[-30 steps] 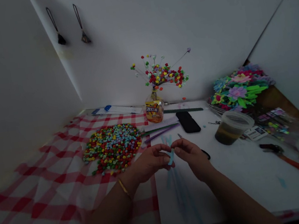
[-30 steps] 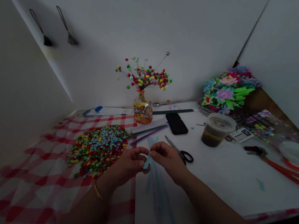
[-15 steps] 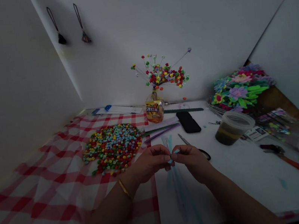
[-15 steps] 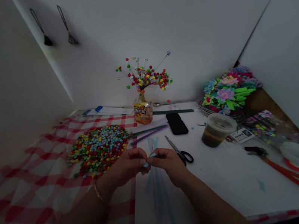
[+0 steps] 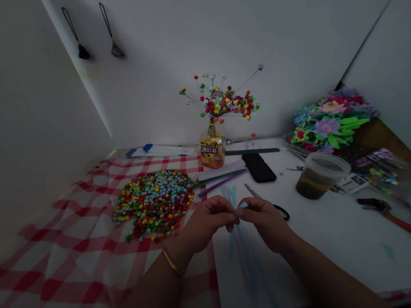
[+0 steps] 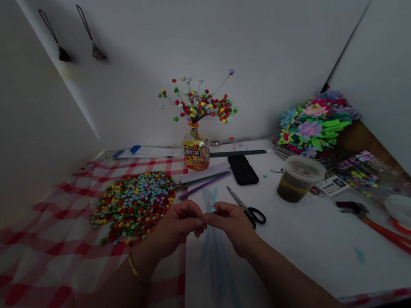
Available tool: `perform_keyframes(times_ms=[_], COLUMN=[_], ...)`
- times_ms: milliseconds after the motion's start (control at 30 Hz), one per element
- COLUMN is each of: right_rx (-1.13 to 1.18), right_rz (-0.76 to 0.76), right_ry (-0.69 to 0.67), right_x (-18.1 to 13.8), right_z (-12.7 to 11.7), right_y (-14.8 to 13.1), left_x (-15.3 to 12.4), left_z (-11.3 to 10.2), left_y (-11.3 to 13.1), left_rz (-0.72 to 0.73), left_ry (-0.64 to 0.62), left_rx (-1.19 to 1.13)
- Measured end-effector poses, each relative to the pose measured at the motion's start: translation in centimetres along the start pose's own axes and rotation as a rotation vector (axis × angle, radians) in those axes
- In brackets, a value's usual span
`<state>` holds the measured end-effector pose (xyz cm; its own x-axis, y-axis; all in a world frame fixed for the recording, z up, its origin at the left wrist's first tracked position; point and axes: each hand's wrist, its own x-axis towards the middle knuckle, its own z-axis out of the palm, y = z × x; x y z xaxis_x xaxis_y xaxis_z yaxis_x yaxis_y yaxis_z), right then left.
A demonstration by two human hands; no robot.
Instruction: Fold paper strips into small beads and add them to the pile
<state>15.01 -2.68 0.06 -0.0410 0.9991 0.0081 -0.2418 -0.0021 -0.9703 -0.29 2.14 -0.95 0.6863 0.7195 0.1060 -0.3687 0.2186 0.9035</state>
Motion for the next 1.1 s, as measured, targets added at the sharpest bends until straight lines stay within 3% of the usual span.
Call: perform_keyframes(times_ms=[167, 400, 800, 1100], right_rx=[0.022, -0.072, -0.158, -0.307], right_rz=[-0.007, -0.067, -0.136, -0.214], right_ry=[0.005, 0.128, 0.158, 0.208], right_x=[0.05, -0.01, 0.08, 0.37], right_z=[0.02, 0.02, -0.28, -0.59], right_y=[0.14, 0.06, 0.48, 0.84], left_x=[0.11, 0.06, 0.2, 0.38], left_z=[-0.18, 0.32, 0.37, 0.36], left_y=[-0.12, 0.73, 0.19, 0.36], left_rz=[0.021, 0.041, 0.09, 0.033], left_ry=[0.019, 0.075, 0.161, 0.176], left_rx=[0.022, 0.175, 0.2, 0.227])
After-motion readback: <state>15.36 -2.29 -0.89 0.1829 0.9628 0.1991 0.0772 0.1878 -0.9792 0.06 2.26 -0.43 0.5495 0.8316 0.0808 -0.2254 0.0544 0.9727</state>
